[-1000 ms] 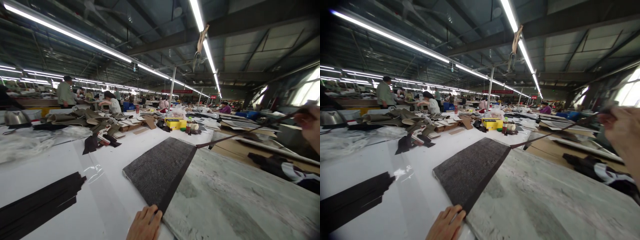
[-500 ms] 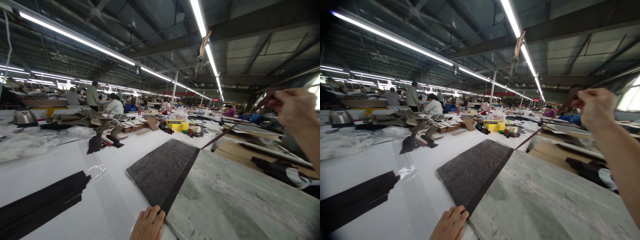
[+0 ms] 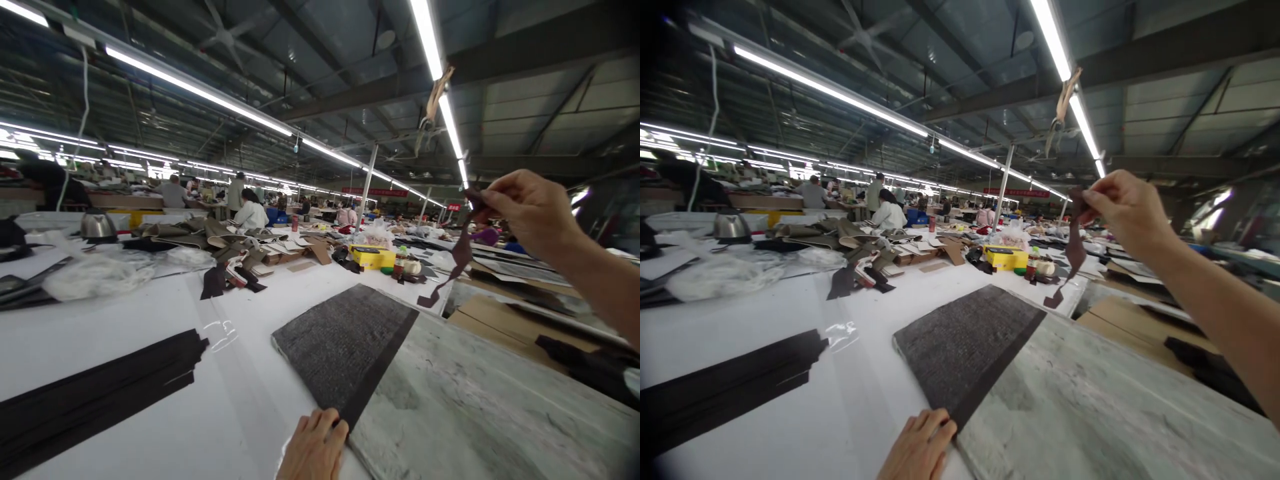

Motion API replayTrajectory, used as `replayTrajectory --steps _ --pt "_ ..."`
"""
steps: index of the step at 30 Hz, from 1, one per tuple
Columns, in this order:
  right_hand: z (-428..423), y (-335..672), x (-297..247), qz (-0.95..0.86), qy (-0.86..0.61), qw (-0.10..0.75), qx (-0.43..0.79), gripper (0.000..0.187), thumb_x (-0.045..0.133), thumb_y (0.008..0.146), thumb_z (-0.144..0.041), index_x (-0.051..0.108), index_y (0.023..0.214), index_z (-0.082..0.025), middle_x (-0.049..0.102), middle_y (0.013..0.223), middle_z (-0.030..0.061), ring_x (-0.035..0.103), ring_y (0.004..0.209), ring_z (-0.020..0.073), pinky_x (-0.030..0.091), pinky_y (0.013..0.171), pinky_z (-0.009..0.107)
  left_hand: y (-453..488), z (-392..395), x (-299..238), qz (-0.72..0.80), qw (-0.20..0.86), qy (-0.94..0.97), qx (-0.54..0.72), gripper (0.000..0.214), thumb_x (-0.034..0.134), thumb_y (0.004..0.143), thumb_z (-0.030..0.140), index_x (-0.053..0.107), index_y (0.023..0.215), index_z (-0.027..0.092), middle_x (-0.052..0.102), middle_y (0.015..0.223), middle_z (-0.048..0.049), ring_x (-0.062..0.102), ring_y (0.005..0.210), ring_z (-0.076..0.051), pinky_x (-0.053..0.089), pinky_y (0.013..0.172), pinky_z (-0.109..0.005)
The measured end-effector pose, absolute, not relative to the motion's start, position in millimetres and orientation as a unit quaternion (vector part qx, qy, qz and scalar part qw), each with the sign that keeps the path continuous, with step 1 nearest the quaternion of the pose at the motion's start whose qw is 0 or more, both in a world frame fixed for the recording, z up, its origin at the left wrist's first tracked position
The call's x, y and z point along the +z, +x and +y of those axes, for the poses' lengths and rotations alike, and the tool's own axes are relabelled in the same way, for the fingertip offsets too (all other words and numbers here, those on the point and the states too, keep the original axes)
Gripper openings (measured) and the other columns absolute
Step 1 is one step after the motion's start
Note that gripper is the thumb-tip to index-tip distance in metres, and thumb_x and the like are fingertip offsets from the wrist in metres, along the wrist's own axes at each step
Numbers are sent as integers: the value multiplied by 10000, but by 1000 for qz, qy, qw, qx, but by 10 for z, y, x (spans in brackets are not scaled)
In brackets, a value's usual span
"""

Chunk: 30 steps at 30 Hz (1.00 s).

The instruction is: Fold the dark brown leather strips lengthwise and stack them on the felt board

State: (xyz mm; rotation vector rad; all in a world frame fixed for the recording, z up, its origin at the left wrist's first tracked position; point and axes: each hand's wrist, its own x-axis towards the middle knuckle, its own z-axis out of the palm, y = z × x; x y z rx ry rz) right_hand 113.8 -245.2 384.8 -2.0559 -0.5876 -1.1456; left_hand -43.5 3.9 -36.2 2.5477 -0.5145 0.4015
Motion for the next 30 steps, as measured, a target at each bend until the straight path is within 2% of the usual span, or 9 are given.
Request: replayTrajectory --steps 3,6,9,12,15,18,21,26,30 --pt "-2365 1033 3875 -271 -788 386 -396 96 533 944 -178 527 950 -82 571 695 37 523 523 49 398 560 245 -446 38 -333 -185 316 921 133 391 563 810 188 564 1194 261 563 1229 -62 501 1077 -277 395 894 -402" --pt "-2112 819 3606 -361 -831 386 -174 120 571 928 -239 544 873 -136 517 575 -27 480 469 58 352 493 217 -487 93 -269 -150 362 909 143 311 576 784 184 631 1083 251 529 1254 -63 501 1083 -253 404 918 -379" --pt "-1675 517 3085 -435 -816 376 49 237 615 886 -391 526 929 -176 520 629 -38 462 470 79 332 443 206 -627 275 -80 -70 540 825 149 202 530 845 274 665 982 217 504 1250 -95 539 1009 -223 448 838 -335" --pt "-1135 210 2493 -473 -783 377 142 203 582 887 -368 488 931 -193 491 641 -55 431 481 86 328 438 208 -903 597 229 -22 689 707 157 290 568 843 417 631 1033 207 591 1067 -82 560 881 -198 447 745 -302" --pt "-600 -77 2018 -540 -763 318 159 96 564 873 -259 501 913 -200 457 615 -71 399 524 90 310 475 209 -1280 956 514 28 749 634 191 466 681 762 504 568 1091 195 615 1006 -76 555 887 -198 426 760 -302" --pt "-135 -369 1712 -596 -730 287 173 28 539 865 -202 527 890 -204 488 638 -68 402 565 94 297 514 215 -1685 1213 669 83 761 605 219 532 749 704 493 534 1078 182 625 979 -80 560 879 -194 420 748 -299" --pt "235 -660 1515 -622 -707 272 197 72 527 836 -146 533 870 -209 551 708 -55 455 620 107 312 559 223 -2034 1347 717 136 745 602 252 499 753 703 439 527 1061 176 636 942 -69 567 851 -183 417 708 -279" --pt "669 -1080 1270 -666 -684 241 176 113 519 808 -115 545 860 -212 597 832 -11 514 756 160 343 662 263 -2495 1523 628 200 739 566 307 370 750 675 342 552 930 161 606 740 -1 552 705 -138 408 675 -261" --pt "923 -1339 1071 -659 -673 272 198 244 570 757 -112 542 971 -226 604 878 -13 516 848 182 355 738 284 -2905 1699 413 260 724 542 337 320 742 643 260 564 887 154 595 678 24 536 644 -117 389 623 -235"
